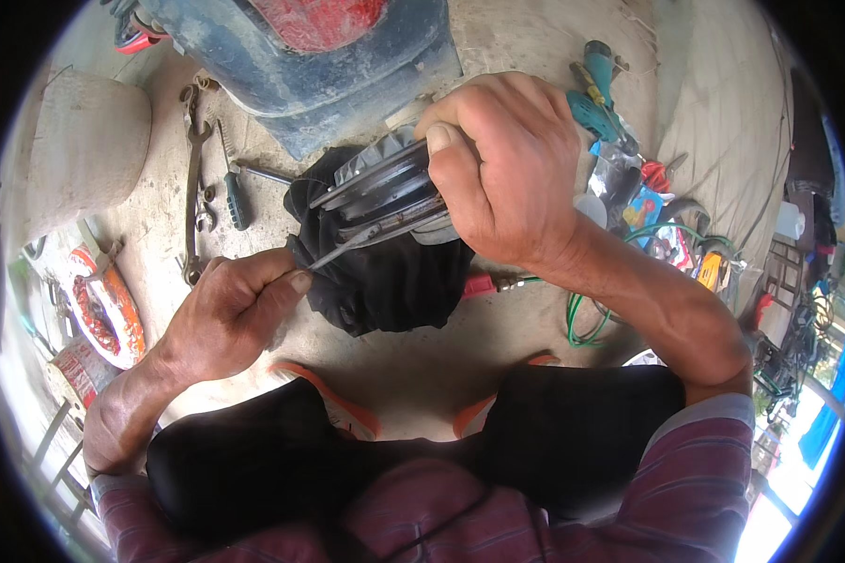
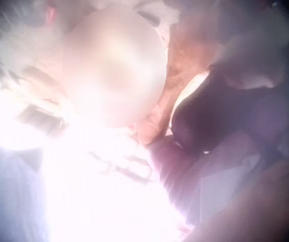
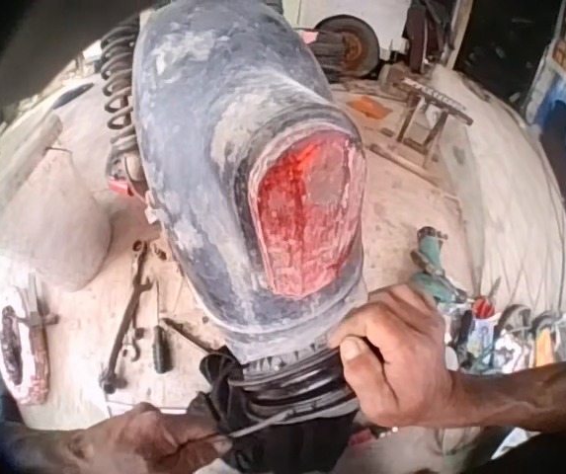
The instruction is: The person sits on the floor and uses a screwdriver to pry and adjust the bead of a motorcycle tire mounted on a rim. They repeatedly work around the tire circumference, pressing and lifting the bead with the tool.
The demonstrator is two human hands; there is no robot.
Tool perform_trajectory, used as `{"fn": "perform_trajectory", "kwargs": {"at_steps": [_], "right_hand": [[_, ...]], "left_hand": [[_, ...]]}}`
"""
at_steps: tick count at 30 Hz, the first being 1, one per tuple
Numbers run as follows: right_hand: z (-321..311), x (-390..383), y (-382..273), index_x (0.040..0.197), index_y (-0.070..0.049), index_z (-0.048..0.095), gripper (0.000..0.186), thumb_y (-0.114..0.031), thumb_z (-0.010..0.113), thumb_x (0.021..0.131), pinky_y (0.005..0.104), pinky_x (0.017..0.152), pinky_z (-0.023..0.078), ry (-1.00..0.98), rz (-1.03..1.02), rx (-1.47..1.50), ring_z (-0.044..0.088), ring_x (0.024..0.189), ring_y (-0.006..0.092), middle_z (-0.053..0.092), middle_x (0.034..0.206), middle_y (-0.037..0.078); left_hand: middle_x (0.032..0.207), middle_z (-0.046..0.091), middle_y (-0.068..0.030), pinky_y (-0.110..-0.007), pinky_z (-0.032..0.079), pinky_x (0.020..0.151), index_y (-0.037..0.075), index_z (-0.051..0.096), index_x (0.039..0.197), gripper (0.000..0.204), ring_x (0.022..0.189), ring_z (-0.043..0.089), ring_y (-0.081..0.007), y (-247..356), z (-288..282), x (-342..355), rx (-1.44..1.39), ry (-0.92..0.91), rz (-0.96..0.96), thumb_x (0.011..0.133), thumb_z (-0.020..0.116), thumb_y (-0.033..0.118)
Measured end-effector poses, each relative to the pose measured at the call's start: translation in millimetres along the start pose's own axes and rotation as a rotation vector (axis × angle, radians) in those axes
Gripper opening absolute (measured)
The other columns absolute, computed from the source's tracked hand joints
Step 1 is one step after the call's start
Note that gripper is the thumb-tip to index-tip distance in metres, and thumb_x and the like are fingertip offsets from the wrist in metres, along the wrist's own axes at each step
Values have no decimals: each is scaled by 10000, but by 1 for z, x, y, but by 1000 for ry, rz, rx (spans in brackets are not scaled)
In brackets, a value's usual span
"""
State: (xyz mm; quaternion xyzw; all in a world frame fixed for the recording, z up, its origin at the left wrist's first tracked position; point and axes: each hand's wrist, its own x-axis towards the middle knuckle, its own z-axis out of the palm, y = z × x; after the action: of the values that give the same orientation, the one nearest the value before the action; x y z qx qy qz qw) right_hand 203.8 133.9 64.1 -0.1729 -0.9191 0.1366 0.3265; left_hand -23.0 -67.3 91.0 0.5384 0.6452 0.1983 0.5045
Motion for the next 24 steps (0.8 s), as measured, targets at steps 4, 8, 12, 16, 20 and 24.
{"fn": "perform_trajectory", "kwargs": {"at_steps": [4,8,12,16,20,24], "right_hand": [[1,-2,8,899,-87,728,99,-118,639,930,435,839,483,20,41,-2,647,833,299,729,863,42],[0,0,-4,905,-92,716,88,-130,644,937,443,854,474,-1,-21,11,640,830,301,721,871,50],[0,0,-2,929,-96,724,92,-145,647,942,446,857,469,12,-34,26,644,847,304,721,886,42],[2,1,-4,922,-106,721,90,-159,650,941,442,857,469,-25,-10,-17,642,852,301,721,888,40],[-3,-2,1,919,-110,718,83,-162,657,940,438,858,470,-15,-42,6,648,858,292,720,888,32],[-6,-5,26,941,-87,728,109,-165,653,954,445,847,484,-7,36,93,650,857,316,743,908,65]], "left_hand": [[673,566,-80,-388,470,594,-7,675,1026,206,601,560,-134,11,3,11,-3,2,16,1142,599,145],[680,593,-134,-423,485,609,0,646,987,248,607,611,-225,21,0,17,23,1,80,1144,610,189],[711,624,-213,-461,496,615,3,619,953,299,634,647,-367,12,1,7,-41,-9,34,1144,619,233],[653,597,-185,-461,486,599,10,634,956,277,599,633,-358,35,10,40,27,54,134,1135,631,221],[641,569,-174,-446,486,601,2,613,911,262,581,626,-335,17,-4,17,47,-18,106,1120,645,157],[646,561,-132,-418,482,593,-3,628,914,259,580,599,-267,-54,9,-3,114,57,18,1125,655,145]]}}
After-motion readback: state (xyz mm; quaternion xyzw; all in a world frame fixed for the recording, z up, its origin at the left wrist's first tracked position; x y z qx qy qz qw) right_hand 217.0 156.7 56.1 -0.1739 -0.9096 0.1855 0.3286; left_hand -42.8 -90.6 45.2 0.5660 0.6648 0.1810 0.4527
